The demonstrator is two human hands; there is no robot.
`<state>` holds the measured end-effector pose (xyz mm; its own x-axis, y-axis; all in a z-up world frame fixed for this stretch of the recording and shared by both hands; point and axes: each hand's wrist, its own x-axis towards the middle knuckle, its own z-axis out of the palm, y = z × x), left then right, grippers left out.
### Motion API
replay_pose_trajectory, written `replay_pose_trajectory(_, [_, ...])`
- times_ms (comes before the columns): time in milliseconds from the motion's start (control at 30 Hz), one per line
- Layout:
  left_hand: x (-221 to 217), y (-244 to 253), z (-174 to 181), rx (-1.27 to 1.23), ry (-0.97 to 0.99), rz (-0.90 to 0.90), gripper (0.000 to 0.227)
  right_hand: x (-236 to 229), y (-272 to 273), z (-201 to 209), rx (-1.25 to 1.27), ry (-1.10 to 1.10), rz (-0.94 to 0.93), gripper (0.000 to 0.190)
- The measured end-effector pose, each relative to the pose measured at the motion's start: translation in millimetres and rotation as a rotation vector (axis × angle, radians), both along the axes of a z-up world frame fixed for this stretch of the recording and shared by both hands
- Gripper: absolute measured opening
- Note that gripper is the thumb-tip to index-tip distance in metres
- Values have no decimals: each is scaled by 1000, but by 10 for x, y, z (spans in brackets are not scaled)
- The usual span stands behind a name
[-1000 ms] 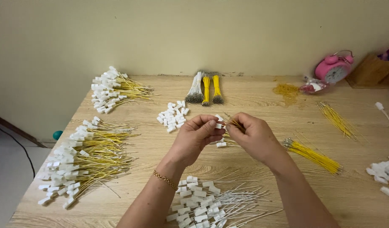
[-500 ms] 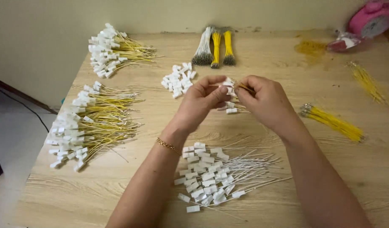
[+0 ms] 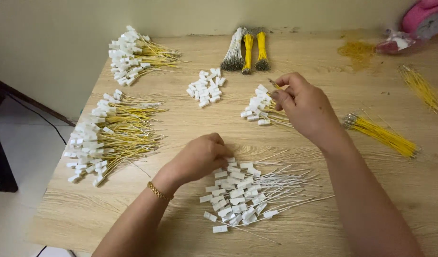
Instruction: Manually assembling small white plastic components onto yellow and white wires.
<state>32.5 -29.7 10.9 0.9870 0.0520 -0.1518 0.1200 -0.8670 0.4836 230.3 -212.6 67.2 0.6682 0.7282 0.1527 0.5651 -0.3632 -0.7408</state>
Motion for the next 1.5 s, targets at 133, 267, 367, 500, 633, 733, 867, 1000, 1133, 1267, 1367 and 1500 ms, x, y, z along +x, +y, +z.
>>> replay_pose_trajectory(133, [-24, 4, -33, 0, -69, -9, 17, 39, 41, -102, 130, 138, 61, 14])
replay_pose_trajectory(267, [-12, -14, 10, -133, -18, 60, 13, 38, 59, -126, 223, 259, 102, 15])
replay_pose_trajectory(367, [91, 58, 65, -263, -101, 153, 15, 7, 49, -35, 238, 347, 115, 14])
replay_pose_trajectory(500, [357, 135, 155, -667, -349, 369, 24, 38, 52, -94, 247, 387, 141, 13])
replay_pose_trajectory(633, [703, 53, 188, -900, -472, 406, 26, 72, 30, -122, 275, 370, 113, 16])
replay_pose_trajectory(733, [855, -91, 194, -980, -467, 394, 25, 42, -15, -18, 223, 341, 65, 16])
replay_pose_trajectory(867, [955, -170, 82, -1042, -500, 400, 21, 18, -26, 53, 143, 297, 16, 10])
replay_pose_trajectory(1000, [989, -169, -30, -1059, -532, 370, 14, 16, 11, -4, 139, 290, 33, 8])
replay_pose_trajectory(1133, [960, -153, 27, -1078, -553, 373, 16, -31, -3, 72, 110, 284, 16, 10])
replay_pose_trajectory(1267, [941, -186, 82, -1104, -574, 372, 17, -56, -11, 103, 143, 295, 22, 10])
replay_pose_trajectory(1367, [971, -185, 16, -1137, -576, 374, 15, -15, -4, 21, 183, 324, 24, 12])
replay_pose_trajectory(1500, [991, -206, -5, -1168, -581, 374, 14, 20, 7, -24, 222, 361, 17, 11])
